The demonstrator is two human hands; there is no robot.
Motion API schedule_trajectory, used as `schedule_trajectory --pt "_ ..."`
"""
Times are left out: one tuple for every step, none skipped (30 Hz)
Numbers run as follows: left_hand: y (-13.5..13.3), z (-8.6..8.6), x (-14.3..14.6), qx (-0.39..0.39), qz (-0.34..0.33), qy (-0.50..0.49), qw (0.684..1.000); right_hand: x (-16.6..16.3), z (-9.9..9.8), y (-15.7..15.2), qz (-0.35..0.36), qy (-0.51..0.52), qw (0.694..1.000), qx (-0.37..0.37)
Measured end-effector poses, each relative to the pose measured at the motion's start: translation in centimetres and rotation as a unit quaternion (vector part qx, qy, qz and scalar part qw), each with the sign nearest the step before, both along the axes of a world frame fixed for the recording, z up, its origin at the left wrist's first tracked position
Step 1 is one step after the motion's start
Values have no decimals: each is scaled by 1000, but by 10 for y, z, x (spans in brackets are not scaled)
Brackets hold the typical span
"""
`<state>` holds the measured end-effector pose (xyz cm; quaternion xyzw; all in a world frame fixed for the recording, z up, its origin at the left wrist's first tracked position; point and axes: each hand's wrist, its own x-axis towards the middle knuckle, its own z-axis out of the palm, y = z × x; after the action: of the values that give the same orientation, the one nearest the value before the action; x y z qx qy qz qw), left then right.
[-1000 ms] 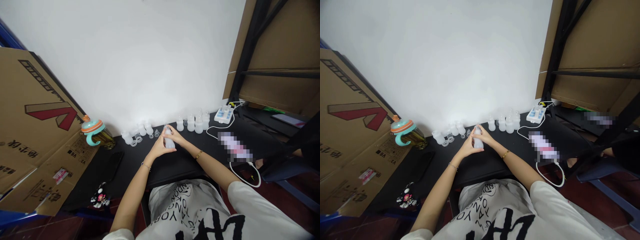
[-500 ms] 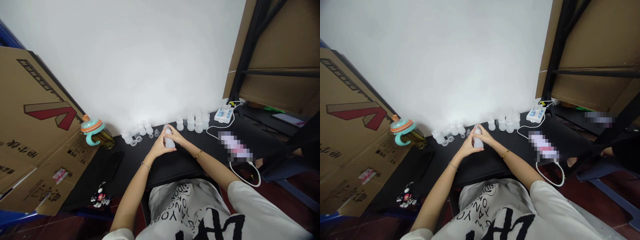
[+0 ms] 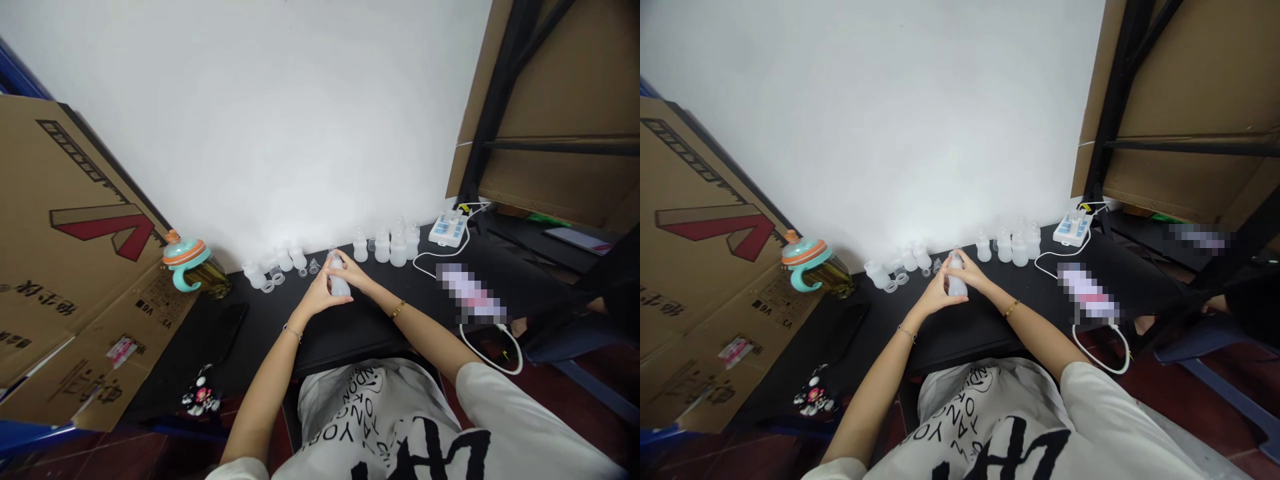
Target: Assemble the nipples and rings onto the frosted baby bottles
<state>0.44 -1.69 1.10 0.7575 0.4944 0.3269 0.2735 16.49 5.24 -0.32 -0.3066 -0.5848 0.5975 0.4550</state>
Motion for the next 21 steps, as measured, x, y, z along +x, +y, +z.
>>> schedule_trajectory --pt "0 0 0 -2 -1 0 1000 0 0 0 0 -3 1000 -2" --pt "0 -1 0 -4 -1 -1 1000 0 -1 1 0 -5 1000 -3" --pt "1 -1 0 -6 -2 -2 1000 -1 -1 1 -1 -6 1000 -3" --pt "1 -1 0 -8 -3 -3 1000 -1 -2 2 -4 -5 1000 -1" --pt "1 -2 0 -9 -4 -4 1000 -1 -2 2 -6 -3 1000 1" --pt "1 -2 -1 -10 -5 -4 1000 -1 -2 2 -7 -1 1000 3" --pt "2 -3 -1 -11 -6 -4 1000 -1 -2 3 -7 2 1000 5" --pt "2 -3 -1 -10 -7 -4 1000 -1 -2 2 -6 3 1000 5" --pt "2 -3 -1 -9 -7 -4 1000 -1 -2 2 -3 4 1000 4" --pt "2 -3 -1 -9 -7 -4 1000 -1 -2 2 -2 4 1000 2" --pt "3 -3 -1 -8 -6 -3 1000 0 -1 2 -1 3 1000 0" --pt "3 -4 -1 -9 -6 -3 1000 0 -1 1 -1 2 1000 -1" --pt "3 -4 -1 -10 -6 -3 1000 0 -1 1 -2 0 1000 -2" --pt "3 -4 -1 -11 -5 -3 1000 0 -1 1 -3 0 1000 -1" --pt "3 -4 -1 -12 -5 -3 1000 0 -1 1 -3 -1 1000 0" --pt "3 -3 -1 -12 -6 -4 1000 0 -2 2 -4 -3 1000 1" --pt "3 -3 0 -11 -6 -4 1000 0 -2 2 -3 -4 1000 1" --pt "3 -3 0 -11 -7 -6 1000 0 -2 3 -3 -6 1000 2" --pt "2 -3 0 -11 -7 -7 1000 0 -3 3 -3 -7 1000 3" --pt "2 -3 -1 -11 -8 -7 1000 0 -3 4 -3 -7 1000 5" --pt "2 -3 -1 -12 -8 -7 1000 0 -3 4 -2 -6 1000 9"
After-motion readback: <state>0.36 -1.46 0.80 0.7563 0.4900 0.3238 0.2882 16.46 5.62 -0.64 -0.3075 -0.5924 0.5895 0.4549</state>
